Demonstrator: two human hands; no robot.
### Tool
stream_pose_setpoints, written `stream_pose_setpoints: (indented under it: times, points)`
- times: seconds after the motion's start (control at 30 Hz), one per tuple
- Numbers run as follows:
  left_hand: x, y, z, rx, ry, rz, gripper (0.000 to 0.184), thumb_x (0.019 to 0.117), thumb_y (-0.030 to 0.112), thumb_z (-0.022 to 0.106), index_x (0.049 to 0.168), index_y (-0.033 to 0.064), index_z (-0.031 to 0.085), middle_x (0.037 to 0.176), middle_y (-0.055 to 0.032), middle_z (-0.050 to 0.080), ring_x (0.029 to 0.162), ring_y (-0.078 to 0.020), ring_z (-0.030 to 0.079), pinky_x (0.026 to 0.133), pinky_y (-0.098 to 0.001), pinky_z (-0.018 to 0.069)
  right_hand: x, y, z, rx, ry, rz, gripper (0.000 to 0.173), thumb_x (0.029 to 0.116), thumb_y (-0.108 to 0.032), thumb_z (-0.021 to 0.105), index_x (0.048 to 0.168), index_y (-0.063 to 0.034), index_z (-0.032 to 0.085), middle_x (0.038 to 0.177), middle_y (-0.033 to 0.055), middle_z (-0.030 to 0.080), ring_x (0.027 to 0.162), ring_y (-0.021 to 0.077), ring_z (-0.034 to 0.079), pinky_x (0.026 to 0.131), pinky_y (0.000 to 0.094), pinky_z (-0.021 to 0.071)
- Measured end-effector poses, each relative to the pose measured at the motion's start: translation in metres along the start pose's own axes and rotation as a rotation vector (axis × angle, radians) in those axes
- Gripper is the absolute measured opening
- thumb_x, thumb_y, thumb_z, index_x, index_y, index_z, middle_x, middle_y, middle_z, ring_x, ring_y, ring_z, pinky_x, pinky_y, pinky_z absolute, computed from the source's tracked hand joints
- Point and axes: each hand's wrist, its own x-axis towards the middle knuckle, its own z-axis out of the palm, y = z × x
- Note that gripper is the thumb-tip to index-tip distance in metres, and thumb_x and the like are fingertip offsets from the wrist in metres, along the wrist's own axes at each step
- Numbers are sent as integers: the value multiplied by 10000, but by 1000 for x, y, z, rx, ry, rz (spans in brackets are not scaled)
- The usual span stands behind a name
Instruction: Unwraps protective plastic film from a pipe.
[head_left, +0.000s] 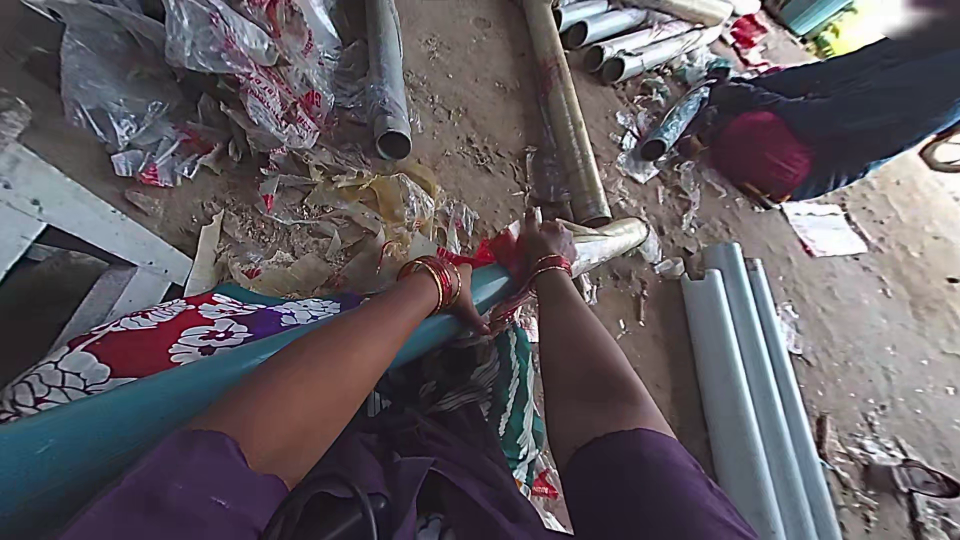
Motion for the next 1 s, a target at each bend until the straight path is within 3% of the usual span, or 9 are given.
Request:
stream_pose_setpoints:
  times: [0.23,0.37,0.43,0.47,0.57,0.63,0.7,0.83,1.0]
  points:
    - [-10,10,15,125,95,-14,1155,744,517,900,1580,6,289,1432,-291,523,1301,-439,554,1065,-626,436,-48,58,1,632,235,178,720,1065,-609,377,977,41,676,1029,250,670,1019,367,643,900,599,480]
    - [-15,32,43,238,244,-71,1185,755,354,923,1632,38,192,1515,-354,391,1314,-582,456,1000,-730,413,-78,95,12,955,183,423,514,1105,-456,431,941,5,587,714,73,516,575,155,521,559,343,477]
    - [-18,39,47,299,252,-87,1189,773,259,906,1652,66,129,1554,-360,329,1348,-604,400,1007,-761,376,-87,96,-4,674,110,465,558,1121,-455,372,1053,37,627,892,156,608,758,210,608,669,370,506]
    - [-18,41,48,321,247,-94,1180,784,246,891,1656,79,114,1562,-358,318,1357,-599,395,1012,-759,373,-92,90,-20,443,99,425,589,1128,-437,348,1154,59,665,1145,227,664,1059,274,651,904,437,506]
    - [-17,36,48,314,260,-93,1147,790,305,880,1650,75,157,1531,-347,377,1345,-575,433,1011,-729,408,-103,60,-45,0,349,214,558,1084,-396,442,1412,39,566,1507,329,454,1436,453,421,1156,593,331]
    - [-17,33,47,304,265,-87,1148,790,336,887,1646,68,171,1535,-347,381,1358,-575,427,1020,-727,408,-108,36,-45,-53,574,7,570,1023,-285,522,1507,10,473,1558,335,384,1450,499,373,1124,636,328]
    - [-19,34,48,303,267,-79,1144,793,301,892,1645,65,168,1545,-349,360,1357,-579,422,1018,-735,400,-110,7,-41,-66,585,-237,457,1037,-263,505,1389,16,589,1419,319,532,1347,505,482,1053,655,396]
    - [-19,31,48,313,253,-89,1159,784,307,891,1655,100,155,1567,-341,332,1379,-580,397,1014,-733,405,-97,-24,-26,-245,1,-165,632,1047,-538,473,1168,39,699,1253,281,654,1206,441,626,975,603,487]
    - [-15,29,40,257,228,-158,1261,772,380,894,1657,66,52,1511,-344,408,1302,-540,506,995,-706,441,-83,9,-28,-262,-153,-139,599,1075,-524,432,1093,1,719,1169,249,705,1129,426,675,880,630,519]
